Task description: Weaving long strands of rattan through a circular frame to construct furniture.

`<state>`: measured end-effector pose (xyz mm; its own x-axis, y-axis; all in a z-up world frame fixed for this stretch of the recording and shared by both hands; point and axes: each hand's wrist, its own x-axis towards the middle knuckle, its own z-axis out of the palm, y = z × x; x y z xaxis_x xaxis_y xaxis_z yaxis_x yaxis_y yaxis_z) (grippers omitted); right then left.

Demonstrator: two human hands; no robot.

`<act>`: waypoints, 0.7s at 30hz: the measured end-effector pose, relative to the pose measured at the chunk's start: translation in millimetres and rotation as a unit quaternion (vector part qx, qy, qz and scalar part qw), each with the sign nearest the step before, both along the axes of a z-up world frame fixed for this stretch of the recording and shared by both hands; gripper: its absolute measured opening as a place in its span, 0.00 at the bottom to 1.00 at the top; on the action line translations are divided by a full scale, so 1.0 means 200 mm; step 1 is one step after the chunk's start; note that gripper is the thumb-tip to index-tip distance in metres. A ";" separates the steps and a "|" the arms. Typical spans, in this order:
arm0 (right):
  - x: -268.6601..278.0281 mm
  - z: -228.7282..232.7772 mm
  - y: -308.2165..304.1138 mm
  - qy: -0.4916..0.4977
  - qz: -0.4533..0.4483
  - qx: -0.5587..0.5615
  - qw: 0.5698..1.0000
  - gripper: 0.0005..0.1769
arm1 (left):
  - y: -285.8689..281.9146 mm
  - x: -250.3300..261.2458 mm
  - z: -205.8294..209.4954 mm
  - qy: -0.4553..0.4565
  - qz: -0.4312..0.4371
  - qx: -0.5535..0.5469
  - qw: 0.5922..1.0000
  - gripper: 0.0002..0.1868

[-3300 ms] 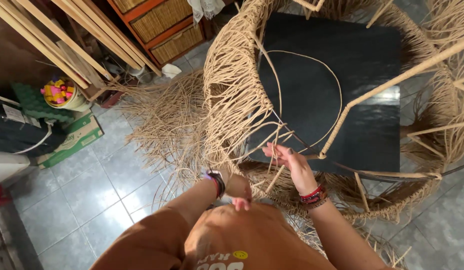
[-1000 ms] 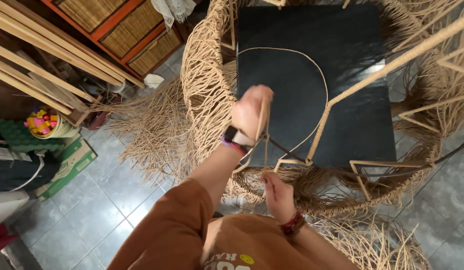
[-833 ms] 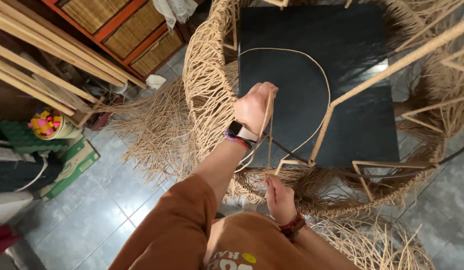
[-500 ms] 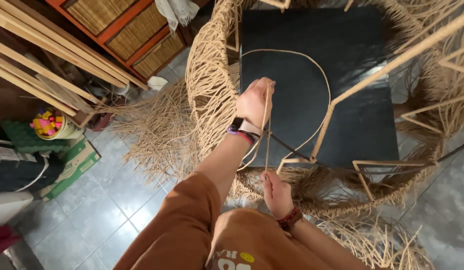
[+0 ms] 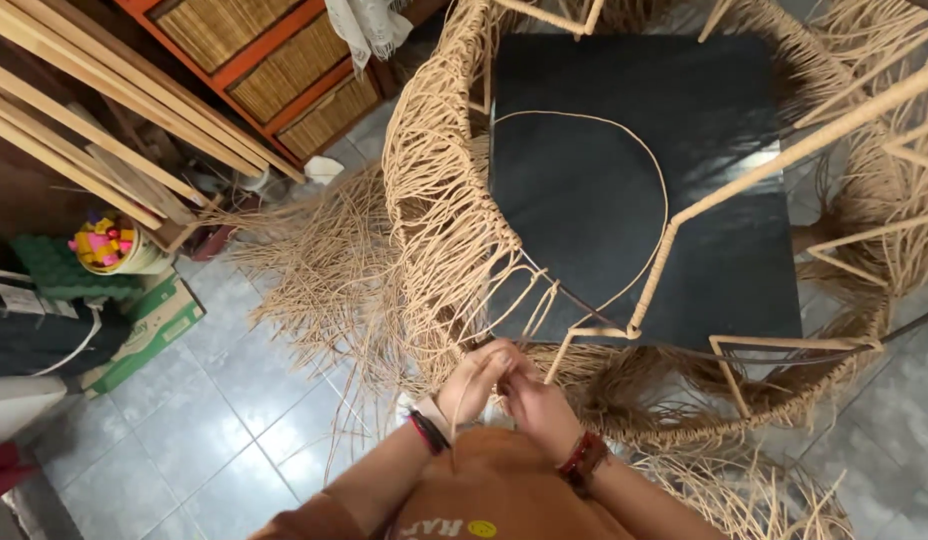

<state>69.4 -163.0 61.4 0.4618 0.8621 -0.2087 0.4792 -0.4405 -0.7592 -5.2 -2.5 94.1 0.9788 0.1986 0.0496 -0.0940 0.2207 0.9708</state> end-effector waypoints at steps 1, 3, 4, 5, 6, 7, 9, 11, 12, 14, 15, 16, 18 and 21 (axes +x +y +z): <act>0.03 0.06 0.02 -0.011 0.055 -0.001 0.998 0.07 | -0.03 0.01 0.01 0.018 0.045 -0.049 0.998 0.19; 0.10 0.26 0.04 -0.023 0.108 -0.004 0.994 0.07 | -0.07 0.04 -0.01 0.037 0.090 -0.099 0.990 0.19; 0.15 0.40 0.05 -0.140 0.097 -0.013 0.985 0.09 | -0.06 0.05 -0.04 0.074 0.080 -0.063 0.992 0.18; 0.21 0.54 0.08 -0.255 0.090 -0.020 0.963 0.14 | -0.05 0.06 -0.07 0.112 0.075 -0.026 0.991 0.18; 0.29 0.59 0.09 -0.255 0.093 -0.020 0.962 0.14 | -0.04 0.09 -0.15 0.112 0.078 -0.027 0.990 0.18; 0.36 0.63 0.09 -0.360 0.013 0.004 0.933 0.06 | -0.05 0.11 -0.23 0.088 0.106 0.027 0.990 0.18; 0.45 0.62 0.13 -0.458 -0.066 0.027 0.886 0.10 | -0.05 0.13 -0.32 0.064 0.134 0.080 0.986 0.18; 0.52 0.50 0.22 -0.524 -0.056 -0.008 0.850 0.06 | -0.03 0.16 -0.34 0.071 0.133 0.144 0.978 0.13; 0.54 0.47 0.27 -0.526 -0.057 -0.008 0.848 0.06 | 0.00 0.18 -0.33 0.068 0.132 0.144 0.978 0.13; 0.56 0.40 0.37 -0.493 -0.095 0.027 0.865 0.04 | 0.04 0.17 -0.32 0.090 0.130 0.197 0.968 0.26; 0.58 0.37 0.39 -0.491 -0.097 0.026 0.865 0.04 | 0.08 0.16 -0.32 0.091 0.127 0.196 0.968 0.26; 0.60 0.34 0.42 -0.444 -0.109 0.044 0.888 0.05 | 0.12 0.15 -0.32 0.072 0.128 0.238 0.960 0.30; 0.58 0.40 0.42 -0.397 -0.126 0.066 0.907 0.07 | 0.21 0.11 -0.48 0.050 0.126 0.283 0.949 0.37; 0.51 0.53 0.36 -0.394 -0.117 -0.073 0.909 0.14 | 0.36 0.07 -0.77 0.139 0.133 0.320 0.928 0.36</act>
